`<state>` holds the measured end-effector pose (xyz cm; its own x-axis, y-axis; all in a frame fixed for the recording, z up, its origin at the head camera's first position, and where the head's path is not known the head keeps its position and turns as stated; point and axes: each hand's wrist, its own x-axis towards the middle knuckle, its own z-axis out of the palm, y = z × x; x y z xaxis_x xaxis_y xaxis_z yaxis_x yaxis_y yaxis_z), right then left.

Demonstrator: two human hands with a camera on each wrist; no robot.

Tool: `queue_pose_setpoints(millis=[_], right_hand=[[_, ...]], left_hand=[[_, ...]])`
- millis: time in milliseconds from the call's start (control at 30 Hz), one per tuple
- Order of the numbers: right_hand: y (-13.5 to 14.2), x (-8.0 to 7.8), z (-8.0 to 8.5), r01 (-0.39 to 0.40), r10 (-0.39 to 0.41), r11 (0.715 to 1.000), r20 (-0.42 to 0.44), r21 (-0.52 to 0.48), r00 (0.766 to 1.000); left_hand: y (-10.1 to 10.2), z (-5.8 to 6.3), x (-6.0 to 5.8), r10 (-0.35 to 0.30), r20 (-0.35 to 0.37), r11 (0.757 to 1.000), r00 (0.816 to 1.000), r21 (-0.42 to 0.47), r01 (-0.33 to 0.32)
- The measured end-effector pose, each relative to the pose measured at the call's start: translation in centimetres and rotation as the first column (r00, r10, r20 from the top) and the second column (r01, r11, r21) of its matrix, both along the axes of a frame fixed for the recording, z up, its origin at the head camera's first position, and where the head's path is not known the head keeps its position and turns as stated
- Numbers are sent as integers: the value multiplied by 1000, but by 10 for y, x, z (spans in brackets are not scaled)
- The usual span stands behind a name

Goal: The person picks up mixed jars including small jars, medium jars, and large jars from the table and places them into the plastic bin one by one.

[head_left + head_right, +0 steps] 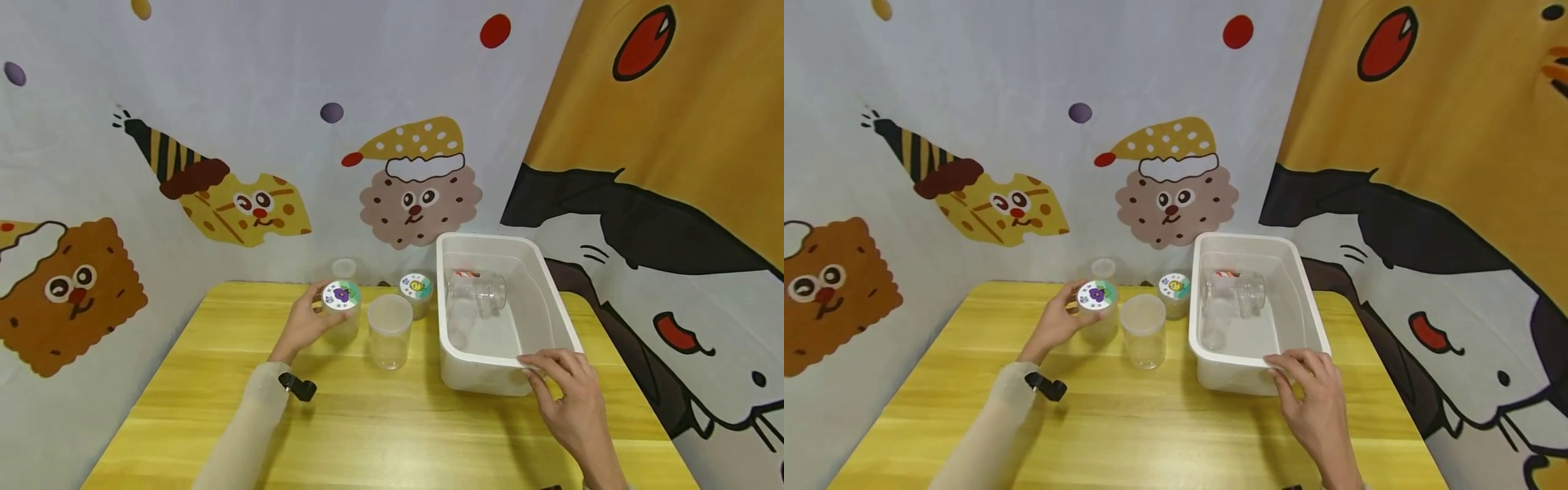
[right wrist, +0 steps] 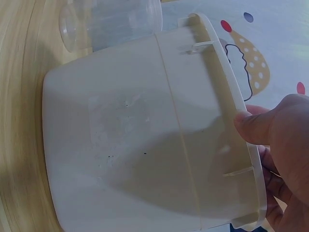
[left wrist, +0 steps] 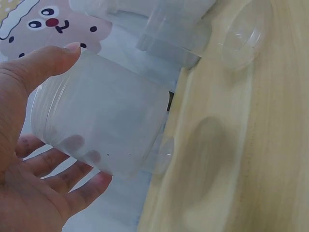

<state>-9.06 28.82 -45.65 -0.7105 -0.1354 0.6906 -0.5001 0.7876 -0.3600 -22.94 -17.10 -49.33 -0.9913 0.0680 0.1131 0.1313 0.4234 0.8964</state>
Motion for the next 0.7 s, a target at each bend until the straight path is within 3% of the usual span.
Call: queue_pose_setpoints(millis=[467,700], right_hand=[[3,-2,2,1,-1,1000,23,7,1000],[-1,0,3,-4,4,1000,-20,3,1000]], left_hand=[[-3,22,1,-9,-40,999,999,-43,7],[-5,32,2,-24,-75,999,997,-44,20]])
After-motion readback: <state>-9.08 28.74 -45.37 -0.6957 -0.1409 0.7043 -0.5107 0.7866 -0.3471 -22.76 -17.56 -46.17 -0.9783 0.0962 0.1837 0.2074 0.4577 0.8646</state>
